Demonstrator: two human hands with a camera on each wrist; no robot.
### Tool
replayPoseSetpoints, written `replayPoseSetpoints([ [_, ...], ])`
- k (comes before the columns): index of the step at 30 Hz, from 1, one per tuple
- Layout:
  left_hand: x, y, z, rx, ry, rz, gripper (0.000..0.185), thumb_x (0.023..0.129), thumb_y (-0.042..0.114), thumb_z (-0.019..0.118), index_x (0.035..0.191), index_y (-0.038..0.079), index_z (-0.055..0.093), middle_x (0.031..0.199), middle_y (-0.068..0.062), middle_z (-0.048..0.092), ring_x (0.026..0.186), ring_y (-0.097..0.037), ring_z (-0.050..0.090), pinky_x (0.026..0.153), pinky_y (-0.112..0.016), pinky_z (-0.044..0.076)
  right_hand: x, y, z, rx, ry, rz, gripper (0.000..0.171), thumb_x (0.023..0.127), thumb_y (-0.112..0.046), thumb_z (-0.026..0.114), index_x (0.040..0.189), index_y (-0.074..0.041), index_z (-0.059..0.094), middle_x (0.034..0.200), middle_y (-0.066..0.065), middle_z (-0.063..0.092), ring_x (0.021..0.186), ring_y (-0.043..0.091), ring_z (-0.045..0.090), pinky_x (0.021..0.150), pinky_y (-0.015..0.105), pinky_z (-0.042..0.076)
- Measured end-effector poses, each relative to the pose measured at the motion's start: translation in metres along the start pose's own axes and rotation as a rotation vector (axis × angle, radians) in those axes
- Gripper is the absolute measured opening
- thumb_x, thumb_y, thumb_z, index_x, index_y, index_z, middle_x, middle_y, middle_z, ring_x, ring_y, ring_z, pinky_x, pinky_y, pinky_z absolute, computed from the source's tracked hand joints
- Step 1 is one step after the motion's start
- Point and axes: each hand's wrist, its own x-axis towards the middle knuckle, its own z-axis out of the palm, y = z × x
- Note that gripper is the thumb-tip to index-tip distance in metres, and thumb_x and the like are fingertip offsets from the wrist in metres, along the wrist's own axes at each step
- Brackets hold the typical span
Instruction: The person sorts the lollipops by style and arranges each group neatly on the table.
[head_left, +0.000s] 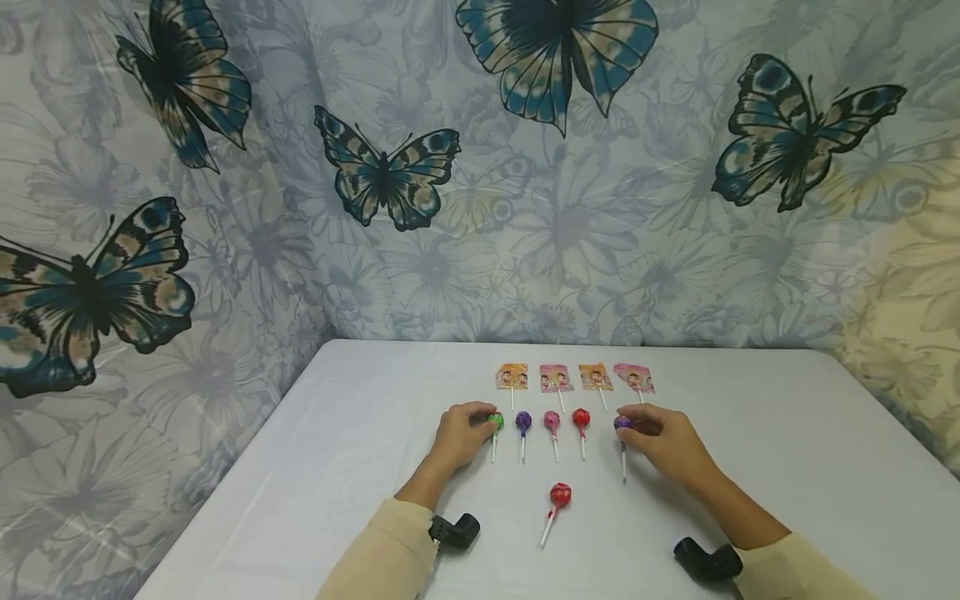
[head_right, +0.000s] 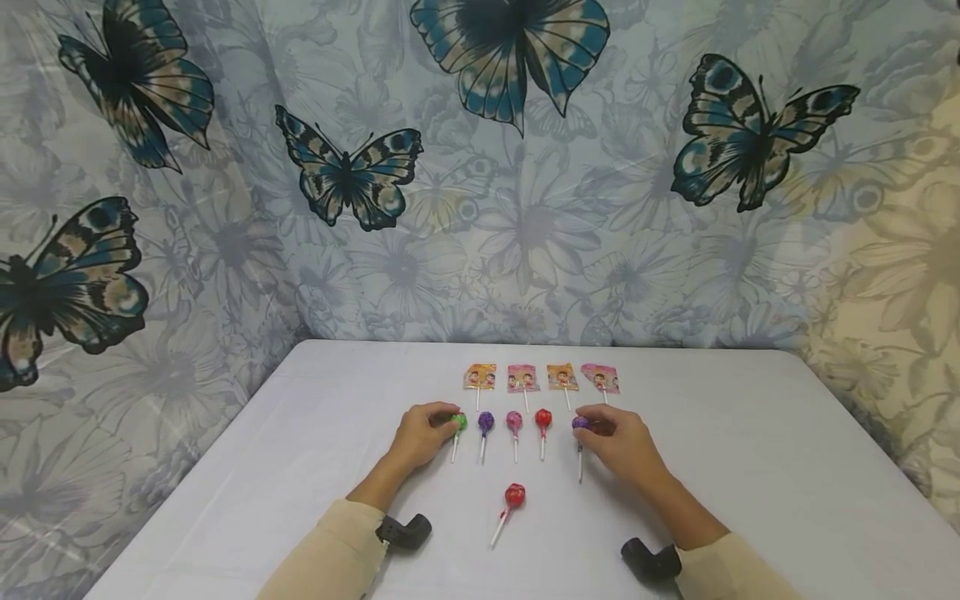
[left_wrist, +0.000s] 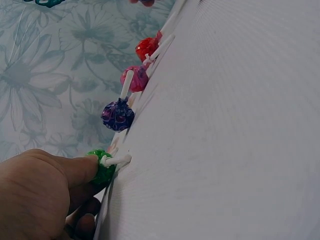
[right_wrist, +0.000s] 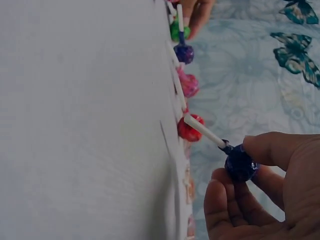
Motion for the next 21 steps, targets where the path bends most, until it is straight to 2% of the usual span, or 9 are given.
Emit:
replayPoseSetpoints([
  [6, 0.001, 0.001, 0.0, 0.0, 0.0, -0.002, 0.022, 0.087, 0.012, 0.073, 0.109, 0.01, 0.073, 0.113, -0.004, 0.068, 0.119, -0.029, 0.054, 0.102, -0.045, 0.039, 0.01, 0.003, -0.001, -0.036, -0.014, 0.035, 0.034, 0.088, -0.012, 0.07, 0.119, 0.003, 0.065, 0.103, 0.012, 0.069, 0.091, 0.026, 0.063, 0.072, 0.027, 0.053],
  [13, 0.001, 0.001, -0.001, 0.004, 0.002, -0.002, 0.023, 0.087, 0.012, 0.073, 0.109, 0.01, 0.073, 0.113, -0.004, 0.068, 0.119, -0.029, 0.054, 0.102, -0.045, 0.039, 0.02, 0.007, 0.004, -0.059, -0.009, 0.02, 0.032, 0.088, -0.012, 0.071, 0.116, 0.004, 0.066, 0.105, 0.015, 0.068, 0.094, 0.028, 0.064, 0.079, 0.039, 0.055],
  [21, -0.001, 0.0, 0.0, 0.01, -0.002, -0.003, 0.022, 0.087, 0.012, 0.072, 0.109, 0.01, 0.072, 0.112, -0.004, 0.068, 0.118, -0.028, 0.055, 0.102, -0.045, 0.04, 0.024, 0.011, 0.008, -0.098, -0.016, 0.023, 0.03, 0.087, -0.012, 0.072, 0.112, 0.003, 0.068, 0.103, 0.015, 0.069, 0.094, 0.031, 0.064, 0.08, 0.044, 0.053],
])
